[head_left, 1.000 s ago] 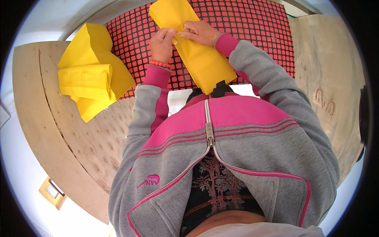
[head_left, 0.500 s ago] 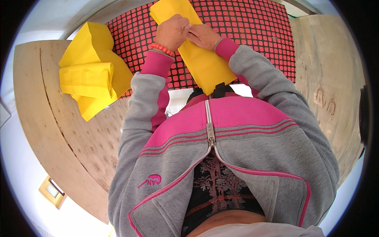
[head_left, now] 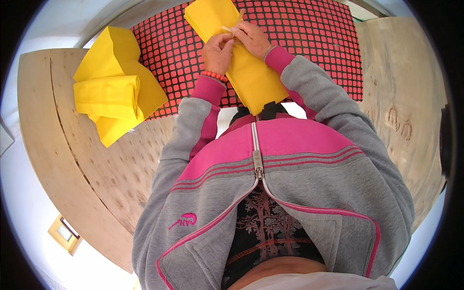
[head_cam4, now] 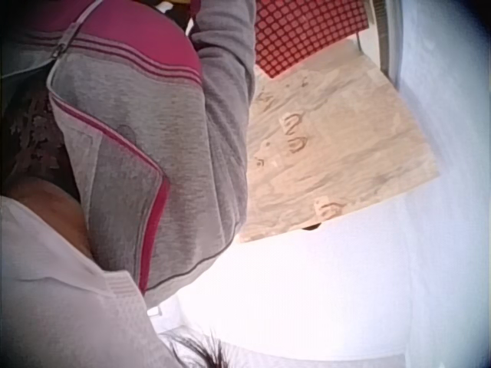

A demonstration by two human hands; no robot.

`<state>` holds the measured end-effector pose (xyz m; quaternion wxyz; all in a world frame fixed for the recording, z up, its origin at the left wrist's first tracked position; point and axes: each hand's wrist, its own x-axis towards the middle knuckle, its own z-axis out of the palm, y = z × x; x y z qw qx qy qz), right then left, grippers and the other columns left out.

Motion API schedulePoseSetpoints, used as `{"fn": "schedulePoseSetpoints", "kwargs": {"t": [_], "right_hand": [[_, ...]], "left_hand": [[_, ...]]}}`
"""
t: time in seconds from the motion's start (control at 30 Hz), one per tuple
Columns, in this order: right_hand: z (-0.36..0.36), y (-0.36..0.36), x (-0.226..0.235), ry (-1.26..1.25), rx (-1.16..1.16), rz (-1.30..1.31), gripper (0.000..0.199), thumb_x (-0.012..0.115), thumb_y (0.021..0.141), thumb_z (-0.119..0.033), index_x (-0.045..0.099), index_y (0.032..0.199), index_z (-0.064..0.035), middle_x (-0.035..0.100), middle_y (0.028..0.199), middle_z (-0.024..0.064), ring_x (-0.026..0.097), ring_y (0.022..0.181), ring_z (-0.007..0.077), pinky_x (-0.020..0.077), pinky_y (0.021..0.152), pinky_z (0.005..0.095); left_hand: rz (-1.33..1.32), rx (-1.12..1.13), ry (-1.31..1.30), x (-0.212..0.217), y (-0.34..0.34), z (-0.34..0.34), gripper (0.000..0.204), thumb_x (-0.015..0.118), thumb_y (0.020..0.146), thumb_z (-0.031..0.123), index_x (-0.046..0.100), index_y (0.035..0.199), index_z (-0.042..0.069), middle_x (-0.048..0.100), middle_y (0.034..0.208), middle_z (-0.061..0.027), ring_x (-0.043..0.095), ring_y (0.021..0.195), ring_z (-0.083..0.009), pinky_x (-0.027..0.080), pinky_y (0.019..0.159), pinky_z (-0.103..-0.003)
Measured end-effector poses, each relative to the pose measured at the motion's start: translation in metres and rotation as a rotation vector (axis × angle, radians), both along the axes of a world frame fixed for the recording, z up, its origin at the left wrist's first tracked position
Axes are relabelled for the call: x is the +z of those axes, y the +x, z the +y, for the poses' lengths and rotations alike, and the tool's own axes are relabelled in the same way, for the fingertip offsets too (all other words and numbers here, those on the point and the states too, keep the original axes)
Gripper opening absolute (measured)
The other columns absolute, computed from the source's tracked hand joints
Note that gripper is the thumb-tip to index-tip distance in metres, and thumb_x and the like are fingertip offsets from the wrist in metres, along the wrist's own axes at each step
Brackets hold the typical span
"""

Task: The person folds multiple yellow sheets of paper on a patterned table, aligning edges and stacking them. The person then ties the stack with a white string.

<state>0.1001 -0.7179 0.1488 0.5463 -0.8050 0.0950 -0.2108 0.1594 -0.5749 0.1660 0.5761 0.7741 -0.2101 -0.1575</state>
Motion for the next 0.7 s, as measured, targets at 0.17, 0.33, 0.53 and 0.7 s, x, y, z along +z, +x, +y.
{"fn": "schedulePoseSetpoints", "kwargs": {"t": [0.17, 0.33, 0.53, 0.7], "right_hand": [[-0.002, -0.001, 0.004, -0.086, 0.006, 0.033, 0.028, 0.058, 0.096, -0.029, 0.057, 0.085, -0.0033, 0.059, 0.076, 0.0119, 0.058, 0.069, 0.0246, 0.0454, 0.064, 0.0361], [-0.004, 0.001, 0.004, -0.034, 0.0, 0.033, 0.028, 0.06, 0.095, -0.029, 0.057, 0.085, -0.0029, 0.057, 0.072, 0.0095, 0.056, 0.065, 0.0215, 0.0444, 0.061, 0.0344], [-0.003, 0.008, -0.004, 0.06, -0.076, 0.055, 0.03, 0.063, 0.093, -0.032, 0.06, 0.086, -0.0024, 0.058, 0.071, 0.0052, 0.055, 0.064, 0.015, 0.0439, 0.059, 0.032], [-0.001, 0.006, 0.007, 0.397, -0.134, 0.188, 0.033, 0.062, 0.094, -0.033, 0.059, 0.083, -0.0027, 0.059, 0.071, 0.0028, 0.055, 0.062, 0.0105, 0.0448, 0.057, 0.0279]], "left_hand": [[-0.036, -0.096, 0.048, -0.005, 0.007, 0.004, 0.009, 0.065, 0.091, 0.007, 0.067, 0.096, 0.0, 0.07, 0.084, -0.0025, 0.059, 0.065, -0.0053, 0.045, 0.054, -0.021], [0.262, -0.148, -0.245, -0.003, 0.008, 0.008, 0.004, 0.06, 0.093, 0.004, 0.062, 0.094, 0.001, 0.07, 0.086, -0.0043, 0.054, 0.061, -0.0032, 0.04, 0.052, -0.018], [0.221, -0.158, -0.143, 0.0, 0.013, 0.008, 0.004, 0.059, 0.092, 0.004, 0.062, 0.092, 0.001, 0.069, 0.082, -0.0045, 0.053, 0.06, -0.0033, 0.04, 0.053, -0.018], [0.238, -0.147, -0.036, 0.0, 0.019, 0.006, 0.004, 0.062, 0.089, 0.003, 0.063, 0.088, -0.001, 0.069, 0.078, -0.0051, 0.061, 0.064, -0.0071, 0.048, 0.059, -0.02]]}}
